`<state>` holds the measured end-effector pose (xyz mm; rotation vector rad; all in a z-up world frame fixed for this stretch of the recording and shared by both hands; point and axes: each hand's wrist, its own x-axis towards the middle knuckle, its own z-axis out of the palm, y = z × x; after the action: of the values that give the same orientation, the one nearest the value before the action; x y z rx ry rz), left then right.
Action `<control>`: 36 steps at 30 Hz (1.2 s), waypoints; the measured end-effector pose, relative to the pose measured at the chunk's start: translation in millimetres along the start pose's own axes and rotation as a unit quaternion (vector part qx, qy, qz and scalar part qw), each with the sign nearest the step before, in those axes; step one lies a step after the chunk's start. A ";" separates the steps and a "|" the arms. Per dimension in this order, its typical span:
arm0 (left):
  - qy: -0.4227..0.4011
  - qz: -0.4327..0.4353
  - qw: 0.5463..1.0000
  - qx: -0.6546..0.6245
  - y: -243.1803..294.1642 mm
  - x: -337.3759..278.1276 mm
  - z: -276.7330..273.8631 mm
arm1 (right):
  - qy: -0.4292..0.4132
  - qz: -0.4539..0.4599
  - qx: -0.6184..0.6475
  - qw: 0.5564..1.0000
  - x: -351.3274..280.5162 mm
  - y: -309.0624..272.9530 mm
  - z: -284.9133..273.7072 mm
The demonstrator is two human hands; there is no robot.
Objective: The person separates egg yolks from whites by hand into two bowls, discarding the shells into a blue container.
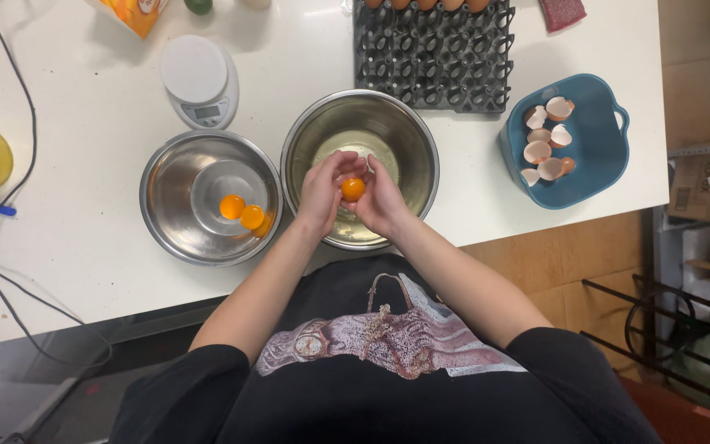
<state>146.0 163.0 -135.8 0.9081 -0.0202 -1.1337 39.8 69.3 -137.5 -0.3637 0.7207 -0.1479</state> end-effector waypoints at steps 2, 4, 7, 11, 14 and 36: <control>-0.005 0.004 1.000 0.003 1.7 0.6 -0.4 | 0.007 0.003 -0.003 1.000 1.0 -0.3 1.1; -0.011 0.006 1.000 0.003 4.1 0.9 0.7 | 0.015 0.003 -0.003 1.000 -0.1 -0.5 2.4; -0.008 0.009 1.000 0.009 13.3 0.2 2.1 | 0.025 0.000 -0.007 1.000 -0.5 -3.2 4.6; 0.013 0.083 0.996 0.028 20.5 -2.0 -2.5 | 0.026 0.000 -0.019 0.999 -1.6 -10.7 -1.0; 0.079 0.139 0.986 0.049 15.5 0.2 -10.0 | 0.032 -0.005 -0.024 0.999 -4.3 -17.0 -4.9; -0.005 -0.209 0.947 -0.246 -54.5 7.5 -15.5 | 0.073 -0.154 -0.064 0.983 -20.4 -12.9 -8.4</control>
<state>114.5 160.1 -183.4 0.4640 0.4478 -1.4498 18.9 60.2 -125.9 -0.5915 0.8186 -0.4254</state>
